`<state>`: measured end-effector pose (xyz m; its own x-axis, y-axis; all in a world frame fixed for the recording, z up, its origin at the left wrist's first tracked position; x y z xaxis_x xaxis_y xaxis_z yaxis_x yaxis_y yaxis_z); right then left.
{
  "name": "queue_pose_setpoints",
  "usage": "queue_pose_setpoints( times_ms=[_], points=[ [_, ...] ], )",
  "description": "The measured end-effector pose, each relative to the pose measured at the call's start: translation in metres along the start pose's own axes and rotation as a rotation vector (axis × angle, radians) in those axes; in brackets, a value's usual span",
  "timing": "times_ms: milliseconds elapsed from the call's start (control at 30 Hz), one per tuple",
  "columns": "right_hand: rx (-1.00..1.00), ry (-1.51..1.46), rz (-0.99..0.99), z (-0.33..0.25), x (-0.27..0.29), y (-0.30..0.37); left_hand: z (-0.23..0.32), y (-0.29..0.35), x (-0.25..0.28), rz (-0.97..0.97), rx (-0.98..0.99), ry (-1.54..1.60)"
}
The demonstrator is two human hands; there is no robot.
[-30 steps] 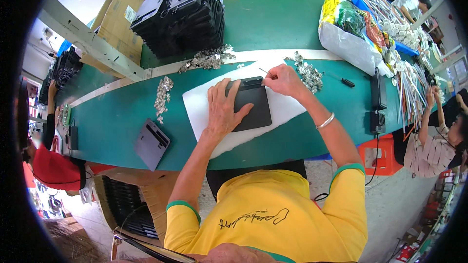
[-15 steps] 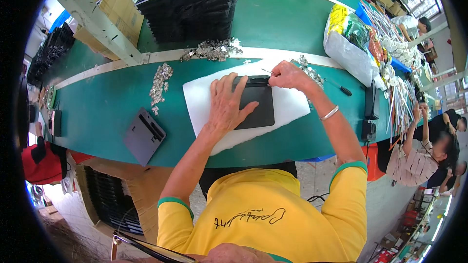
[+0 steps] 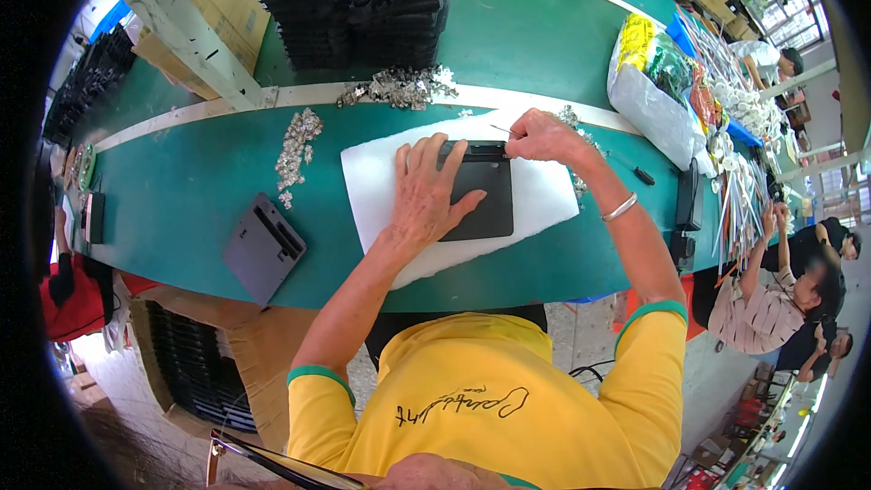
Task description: Assemble small plastic housing components on a factory assembly line.
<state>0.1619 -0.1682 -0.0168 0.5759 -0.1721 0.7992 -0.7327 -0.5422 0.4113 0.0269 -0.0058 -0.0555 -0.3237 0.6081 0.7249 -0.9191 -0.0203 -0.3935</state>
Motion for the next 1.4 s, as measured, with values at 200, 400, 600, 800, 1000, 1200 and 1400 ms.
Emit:
queue_pose_setpoints(
  times_ms=[200, 400, 600, 800, 1000, 1200, 1400],
  points=[
    [0.010, 0.063, -0.005, -0.003, -0.003, -0.001, 0.001, -0.001, 0.002, -0.005, -0.012, 0.008],
    [0.045, 0.128, 0.036, -0.012, -0.001, 0.001, 0.001, -0.001, 0.001, -0.011, -0.007, 0.007],
    [0.135, 0.129, 0.184, -0.016, 0.000, 0.003, 0.002, -0.001, 0.001, 0.001, -0.014, -0.003],
    [-0.035, 0.120, 0.035, -0.020, 0.001, 0.003, 0.002, -0.001, 0.001, -0.014, -0.009, -0.006],
    [-0.005, 0.089, 0.055, -0.013, 0.000, 0.002, 0.001, -0.001, 0.001, 0.001, -0.009, -0.002],
    [0.059, 0.012, 0.055, -0.004, -0.003, 0.009, 0.001, -0.002, 0.001, 0.015, -0.013, 0.007],
    [0.229, 0.077, 0.104, -0.010, -0.002, 0.018, 0.001, -0.001, 0.000, 0.019, -0.001, 0.007]
  ],
)
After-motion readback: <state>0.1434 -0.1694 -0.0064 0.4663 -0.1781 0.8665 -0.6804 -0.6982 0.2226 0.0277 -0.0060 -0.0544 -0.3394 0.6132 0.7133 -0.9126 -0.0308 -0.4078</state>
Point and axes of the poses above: each hand's wrist, its own y-axis away from the middle knuckle, its own x-axis out of the back of the hand, z = x × y, the point moved 4 cm from there along -y, towards the middle knuckle, and after that the axes turned 7 degrees about x, right-handed, at the moved point
